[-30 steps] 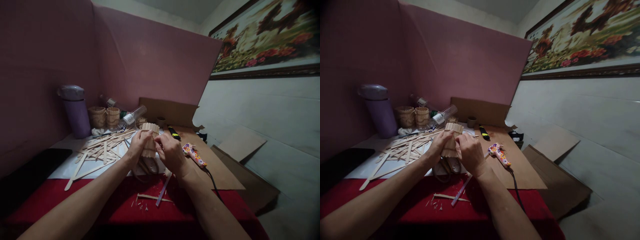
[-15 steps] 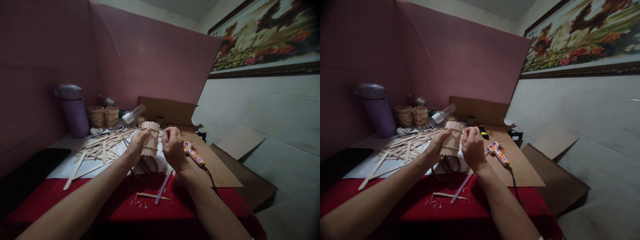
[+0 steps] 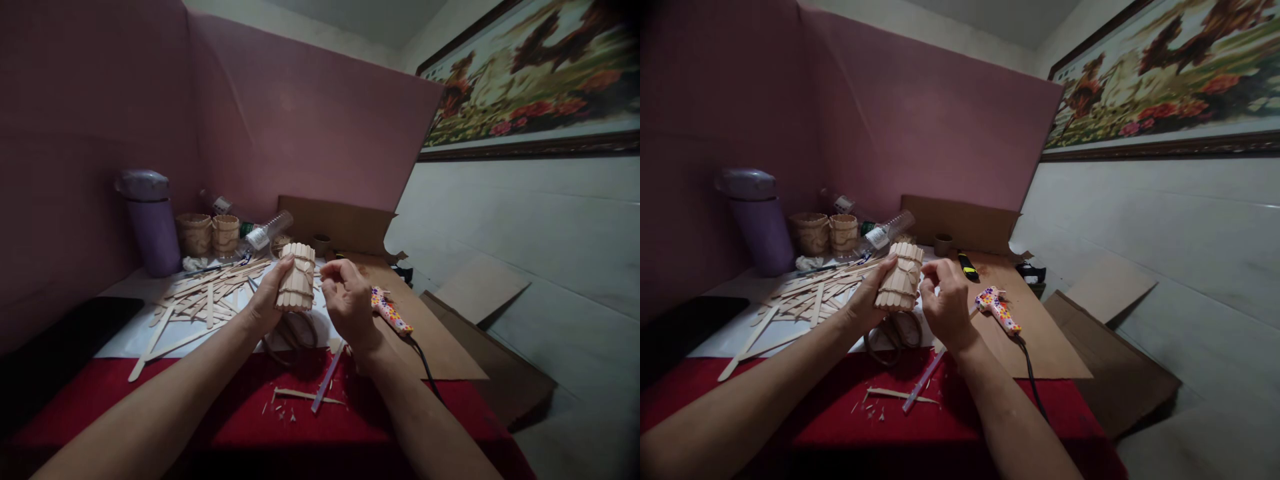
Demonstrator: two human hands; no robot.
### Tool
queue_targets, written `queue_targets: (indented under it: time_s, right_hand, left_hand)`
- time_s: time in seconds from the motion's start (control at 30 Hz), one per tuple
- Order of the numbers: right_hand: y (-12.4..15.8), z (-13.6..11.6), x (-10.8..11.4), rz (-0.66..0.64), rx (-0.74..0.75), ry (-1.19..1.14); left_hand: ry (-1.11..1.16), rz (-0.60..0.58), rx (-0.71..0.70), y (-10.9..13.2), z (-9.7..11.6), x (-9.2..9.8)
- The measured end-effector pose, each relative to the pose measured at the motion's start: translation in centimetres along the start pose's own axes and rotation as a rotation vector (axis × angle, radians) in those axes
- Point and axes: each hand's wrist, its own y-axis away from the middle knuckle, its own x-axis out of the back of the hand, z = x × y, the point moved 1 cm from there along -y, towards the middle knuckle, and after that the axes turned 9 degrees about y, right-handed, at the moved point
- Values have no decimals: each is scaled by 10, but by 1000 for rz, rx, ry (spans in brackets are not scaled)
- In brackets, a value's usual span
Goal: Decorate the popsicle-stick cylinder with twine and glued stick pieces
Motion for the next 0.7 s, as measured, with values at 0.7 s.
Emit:
queue_targets:
  time_s: [0.7]
  right_hand:
    - [3, 1, -5, -233, 283, 274]
  left_hand:
    - [-349, 91, -371, -6, -6, 10]
